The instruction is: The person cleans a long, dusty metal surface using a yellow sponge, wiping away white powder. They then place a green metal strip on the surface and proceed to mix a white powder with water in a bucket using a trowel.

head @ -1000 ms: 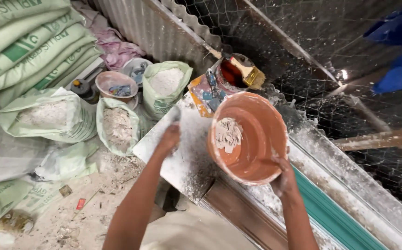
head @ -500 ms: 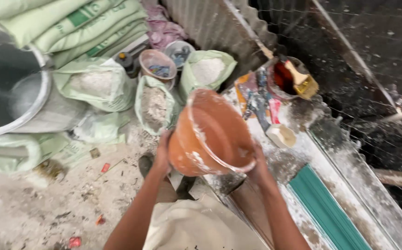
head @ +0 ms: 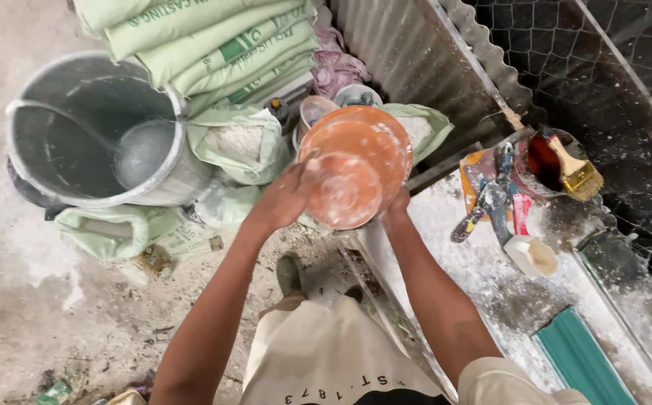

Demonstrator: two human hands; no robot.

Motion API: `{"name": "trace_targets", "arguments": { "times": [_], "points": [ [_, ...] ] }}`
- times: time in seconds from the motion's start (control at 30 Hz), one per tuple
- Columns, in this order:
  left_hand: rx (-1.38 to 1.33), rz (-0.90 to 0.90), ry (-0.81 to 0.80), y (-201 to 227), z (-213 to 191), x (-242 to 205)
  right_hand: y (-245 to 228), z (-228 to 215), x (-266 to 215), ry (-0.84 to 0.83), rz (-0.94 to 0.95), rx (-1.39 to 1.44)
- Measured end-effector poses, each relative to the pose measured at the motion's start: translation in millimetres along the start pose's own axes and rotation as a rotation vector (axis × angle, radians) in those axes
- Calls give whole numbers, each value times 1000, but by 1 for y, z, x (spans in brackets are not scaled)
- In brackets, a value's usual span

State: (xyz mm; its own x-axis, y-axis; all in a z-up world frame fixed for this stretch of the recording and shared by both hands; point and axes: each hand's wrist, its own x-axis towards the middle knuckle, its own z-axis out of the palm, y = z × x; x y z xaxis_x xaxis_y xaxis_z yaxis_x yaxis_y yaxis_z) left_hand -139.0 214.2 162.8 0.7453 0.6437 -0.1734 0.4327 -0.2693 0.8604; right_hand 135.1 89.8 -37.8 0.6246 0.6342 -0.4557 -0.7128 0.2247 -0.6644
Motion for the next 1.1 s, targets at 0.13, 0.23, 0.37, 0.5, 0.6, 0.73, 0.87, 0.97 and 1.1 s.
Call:
{"name": "trace_targets", "arguments": {
  "times": [0.13, 0.23, 0.37, 0.5, 0.6, 0.73, 0.87, 0.97, 1.1],
  "points": [
    [88, 66, -5, 59, -23, 15, -5, 14, 9, -160, 37, 24],
    [269, 94, -42, 82, -33, 21, -39, 94, -61, -166, 187, 147],
    [534, 487, 152, 140, -50, 1, -68, 153, -107, -78, 277, 99],
    [497, 831, 391, 197, -58, -38, -51, 136, -98, -55, 167, 151],
    [497, 813, 434, 145, 9, -2, -6, 84, -174, -41, 96, 178],
    [562, 726, 339, 105, 44, 13, -34, 113, -97, -24, 6, 244],
    [473, 798, 325, 148, 4, -9, -18, 79, -79, 9, -104, 287],
    [374, 869, 408, 146, -12, -14, 20, -1, -76, 46, -177, 319],
    [454, 762, 443, 98, 51, 16, 40, -3, -25, 65, -210, 367]
  ]
}}
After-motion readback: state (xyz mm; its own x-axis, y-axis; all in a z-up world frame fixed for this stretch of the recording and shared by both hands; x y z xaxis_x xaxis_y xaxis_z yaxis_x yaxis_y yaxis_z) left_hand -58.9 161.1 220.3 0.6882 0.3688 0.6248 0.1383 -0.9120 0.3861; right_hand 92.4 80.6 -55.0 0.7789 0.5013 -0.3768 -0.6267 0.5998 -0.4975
